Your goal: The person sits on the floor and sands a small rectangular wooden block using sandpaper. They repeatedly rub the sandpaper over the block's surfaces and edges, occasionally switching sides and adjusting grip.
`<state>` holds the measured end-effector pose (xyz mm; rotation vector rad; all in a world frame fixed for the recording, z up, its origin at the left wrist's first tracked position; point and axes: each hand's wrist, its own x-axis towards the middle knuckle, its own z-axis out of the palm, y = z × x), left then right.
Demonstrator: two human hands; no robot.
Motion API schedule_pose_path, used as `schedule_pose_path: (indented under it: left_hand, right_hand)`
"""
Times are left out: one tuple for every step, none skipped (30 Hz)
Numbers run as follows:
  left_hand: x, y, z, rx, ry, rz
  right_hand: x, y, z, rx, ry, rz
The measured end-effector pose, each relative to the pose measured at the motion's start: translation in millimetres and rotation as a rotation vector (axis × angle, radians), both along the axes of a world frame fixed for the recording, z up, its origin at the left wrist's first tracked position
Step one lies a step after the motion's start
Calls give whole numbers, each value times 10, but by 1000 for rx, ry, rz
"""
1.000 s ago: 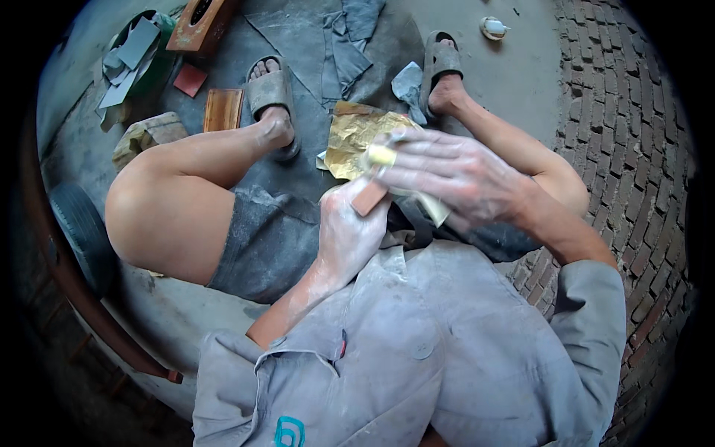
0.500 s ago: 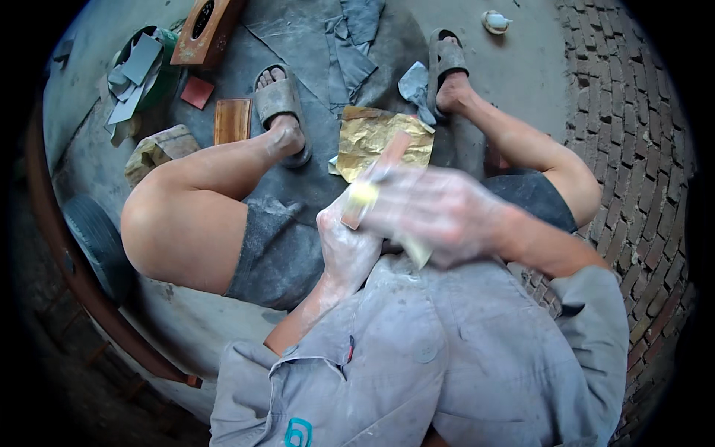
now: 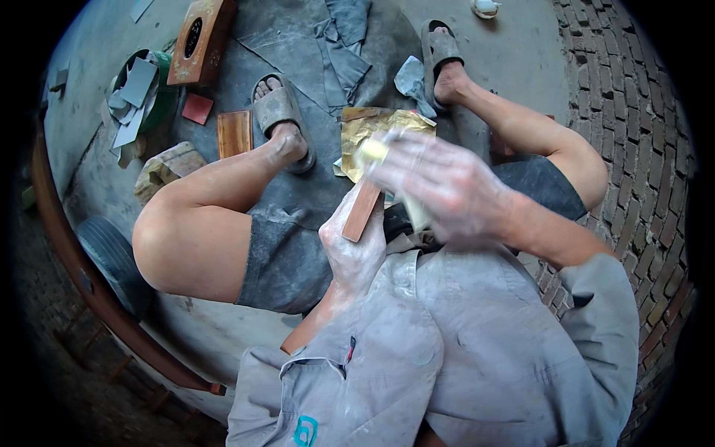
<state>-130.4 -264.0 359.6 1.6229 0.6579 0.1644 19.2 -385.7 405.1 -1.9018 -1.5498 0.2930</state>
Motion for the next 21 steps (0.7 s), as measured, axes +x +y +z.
schedule_pose_path:
  left_hand:
    - [2, 3, -7, -29, 5, -4]
    - [-58, 1, -76, -134, 4, 9]
    - [-190, -32, -175, -245, -3, 16]
    - [-210, -28, -196, -242, 1, 29]
    - [-223, -25, -207, -245, 0, 44]
    - [-124, -7, -129, -146, -6, 57]
    - [-20, 9, -45, -46, -13, 71]
    - [7, -14, -27, 32, -15, 79]
    - [1, 12, 41, 58, 10, 67]
    - [2, 8, 26, 58, -5, 54]
    - [-32, 4, 41, 73, -10, 49]
    - [-47, 2, 40, 86, -16, 43]
    - [-34, 3, -20, 79, -5, 51]
    - [-58, 17, -7, 16, 2, 16]
    - [-83, 62, 0, -36, 5, -14]
    - [-111, 10, -62, -55, -53, 23]
    - [-83, -15, -87, -73, -114, 62]
    - [-59, -38, -79, -91, -170, 96]
    - [-93, 84, -51, -23, -174, 5]
    - [-88, 58, -22, -15, -62, 42]
    - [-71, 51, 26, -8, 52, 72]
  right_hand:
    - [37, -7, -25, 35, -74, -48]
    - [-47, 28, 41, -50, -58, -56]
    - [-230, 30, 119, 15, 32, 10]
    - [-418, 50, 101, 112, 25, 73]
    - [-399, 52, 74, 117, 42, 58]
    - [-371, 45, 40, 119, 59, 39]
    - [-178, 25, -8, 28, -9, -45]
    - [84, -42, -75, -86, -74, -133]
    - [321, -63, -94, -148, -2, -226]
    - [457, -195, -232, -156, -102, -298]
    - [480, -187, -147, -125, -106, -259]
    - [476, -183, -49, -96, -110, -220]
    - [431, -143, -37, -66, -111, -195]
    - [336, -90, 7, -40, -111, -177]
    - [91, -51, 21, -34, -40, -156]
    - [-183, -5, 55, -60, 1, -98]
    - [-348, 65, 70, 89, 52, 12]
    - [-443, 116, 92, 115, 23, 50]
    - [-375, 97, 66, 110, 43, 30]
    - [-232, 81, 19, 107, 62, 10]
    - [-37, 108, -77, 103, -86, -132]
